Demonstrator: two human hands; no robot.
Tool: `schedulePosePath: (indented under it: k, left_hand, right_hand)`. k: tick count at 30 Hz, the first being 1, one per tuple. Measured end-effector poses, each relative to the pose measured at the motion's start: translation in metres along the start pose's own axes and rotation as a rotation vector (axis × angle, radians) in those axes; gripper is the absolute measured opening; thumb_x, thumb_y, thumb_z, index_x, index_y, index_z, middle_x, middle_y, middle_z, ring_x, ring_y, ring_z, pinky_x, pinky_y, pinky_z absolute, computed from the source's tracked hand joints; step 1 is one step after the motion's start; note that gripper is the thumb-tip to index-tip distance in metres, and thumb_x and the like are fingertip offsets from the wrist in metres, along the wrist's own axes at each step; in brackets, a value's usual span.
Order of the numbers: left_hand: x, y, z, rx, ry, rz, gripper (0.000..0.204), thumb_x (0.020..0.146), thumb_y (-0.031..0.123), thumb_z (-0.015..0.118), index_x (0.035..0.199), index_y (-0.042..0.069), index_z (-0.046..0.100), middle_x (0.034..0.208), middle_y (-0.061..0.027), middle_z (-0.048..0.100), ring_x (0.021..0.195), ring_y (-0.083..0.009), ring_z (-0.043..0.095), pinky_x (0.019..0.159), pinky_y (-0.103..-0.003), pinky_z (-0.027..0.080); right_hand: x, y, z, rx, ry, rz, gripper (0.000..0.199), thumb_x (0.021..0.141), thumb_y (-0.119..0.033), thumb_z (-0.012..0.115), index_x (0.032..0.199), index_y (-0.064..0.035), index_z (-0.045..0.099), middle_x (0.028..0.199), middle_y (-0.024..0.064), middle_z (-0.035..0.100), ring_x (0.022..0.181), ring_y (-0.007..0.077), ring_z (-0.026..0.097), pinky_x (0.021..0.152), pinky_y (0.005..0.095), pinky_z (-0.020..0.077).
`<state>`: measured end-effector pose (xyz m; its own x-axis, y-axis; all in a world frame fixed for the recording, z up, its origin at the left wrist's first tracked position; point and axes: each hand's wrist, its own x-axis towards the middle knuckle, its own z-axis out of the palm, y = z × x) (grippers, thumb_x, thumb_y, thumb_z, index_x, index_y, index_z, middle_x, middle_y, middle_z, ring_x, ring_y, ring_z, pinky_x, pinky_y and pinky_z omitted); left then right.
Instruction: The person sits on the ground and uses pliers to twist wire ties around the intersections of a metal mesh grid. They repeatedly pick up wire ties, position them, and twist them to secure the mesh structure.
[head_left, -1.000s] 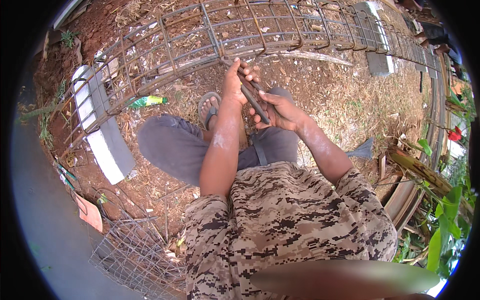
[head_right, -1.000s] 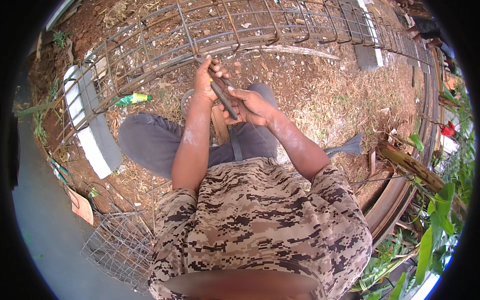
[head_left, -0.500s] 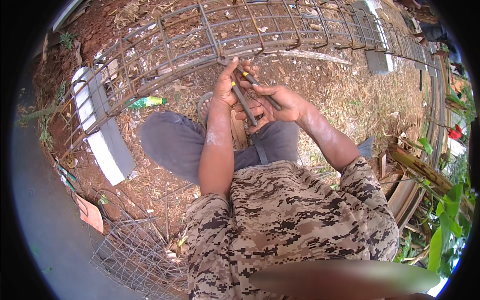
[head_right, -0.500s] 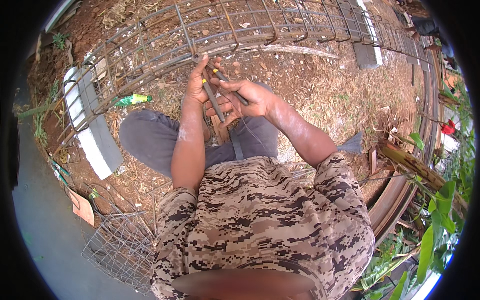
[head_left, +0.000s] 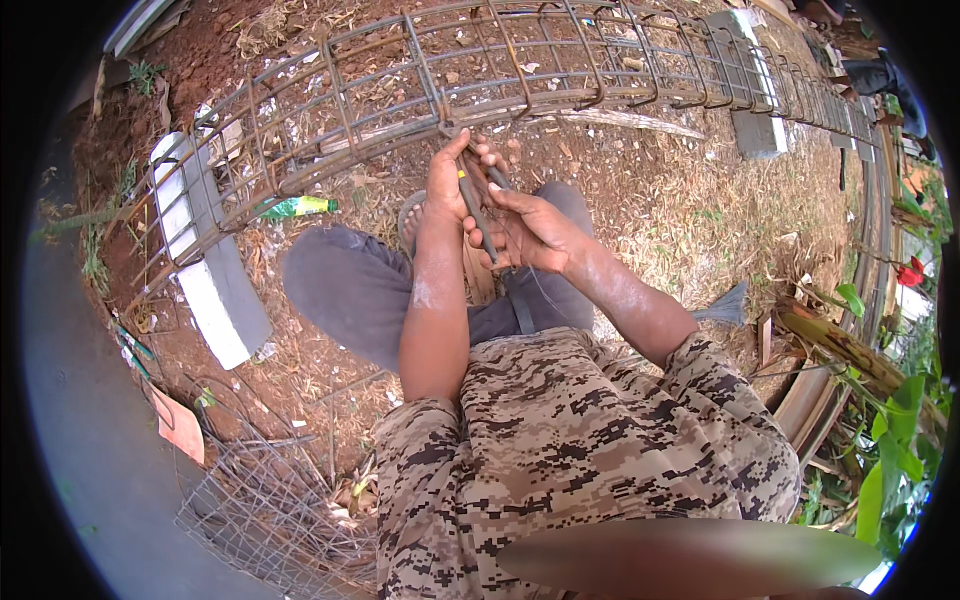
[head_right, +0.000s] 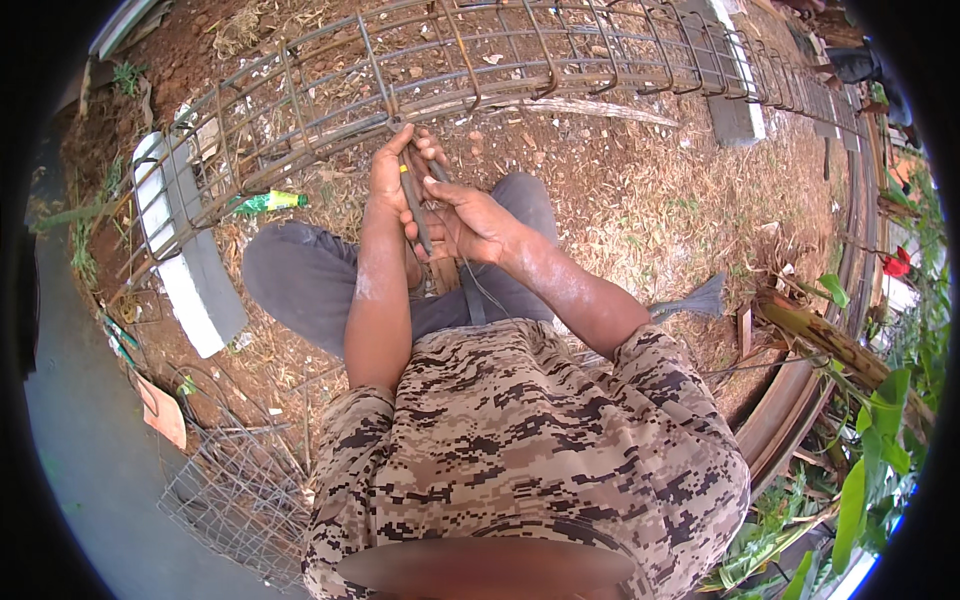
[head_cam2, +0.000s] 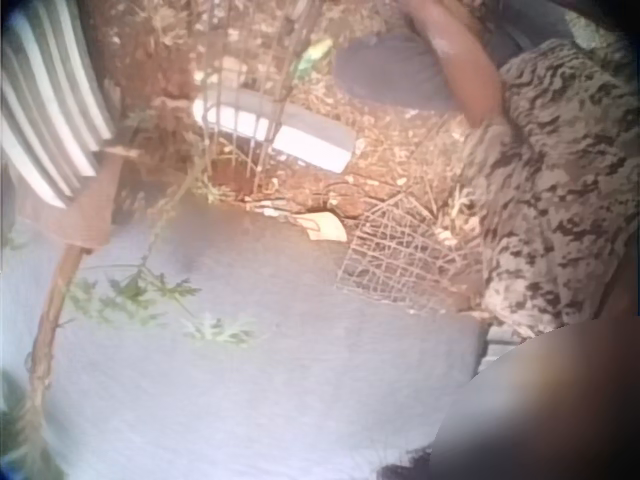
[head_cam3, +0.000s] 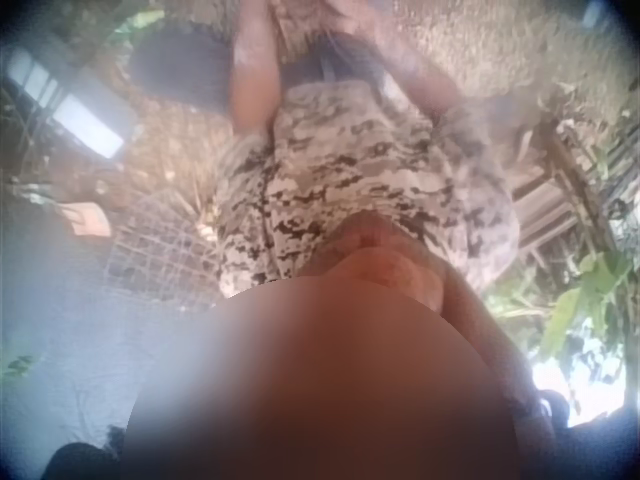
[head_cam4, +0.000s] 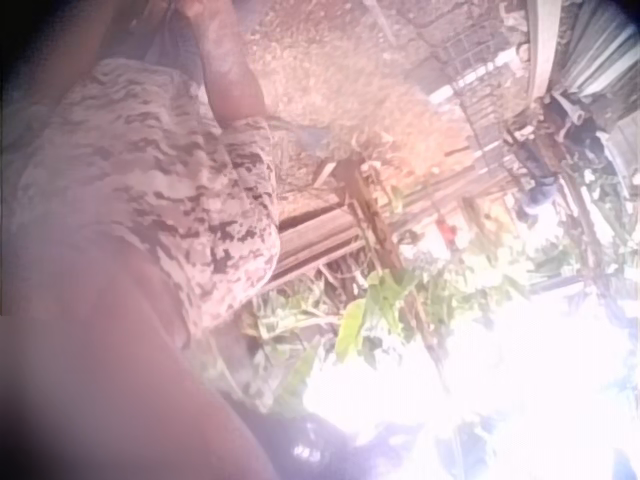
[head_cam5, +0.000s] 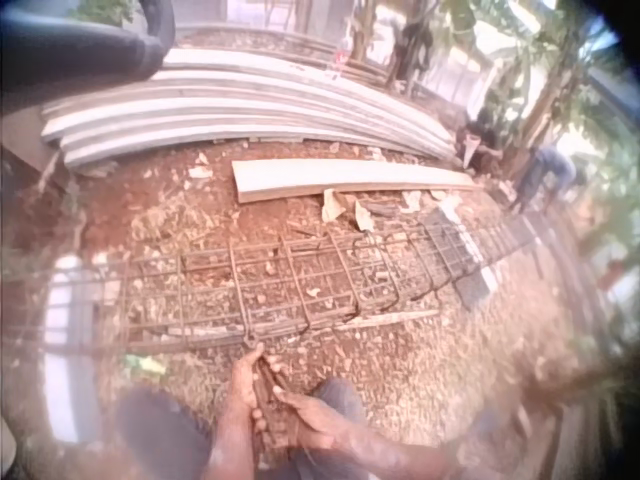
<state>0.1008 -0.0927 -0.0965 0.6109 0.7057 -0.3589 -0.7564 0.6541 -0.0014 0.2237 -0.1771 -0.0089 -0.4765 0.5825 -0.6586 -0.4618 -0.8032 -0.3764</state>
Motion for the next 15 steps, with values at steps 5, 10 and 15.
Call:
schedulePosePath:
  k: [5,10,15]
  left_hand:
    - [0.005,0.001,0.019,0.288,0.309,-0.022,0.025,0.103,0.026,0.049,0.086,0.008,0.045,0.065,-0.0008,0.046,0.059,-0.0172,0.051,0.059,-0.041,0.054]
    - [0.023,-0.035,0.023,0.345,0.519,0.200,0.027,0.100,0.026,0.059,0.083,0.009,0.046,0.062,0.0013,0.043,0.050,-0.0146,0.048,0.052,-0.039,0.053]
    - [0.023,-0.043,0.015,0.389,0.477,0.330,0.032,0.100,0.027,0.058,0.079,0.005,0.050,0.060,-0.0001,0.046,0.047,-0.0139,0.050,0.045,-0.037,0.052]
  right_hand:
    - [0.014,0.011,-0.035,0.164,-0.185,-0.009,0.045,0.103,-0.048,0.048,0.122,-0.0075,0.052,0.102,0.0088,0.066,0.088,0.0172,0.067,0.075,0.0393,0.0578]
    - [0.002,-0.012,-0.071,-0.151,-0.055,0.012,0.049,0.102,-0.050,0.048,0.122,-0.0052,0.055,0.097,0.0079,0.067,0.080,0.0155,0.068,0.065,0.0334,0.0583]
    - [-0.023,-0.020,-0.038,-1.423,0.284,-0.286,0.085,0.091,-0.053,0.062,0.143,0.0099,0.038,0.108,0.0209,0.065,0.109,0.0357,0.063,0.096,0.0501,0.0474]
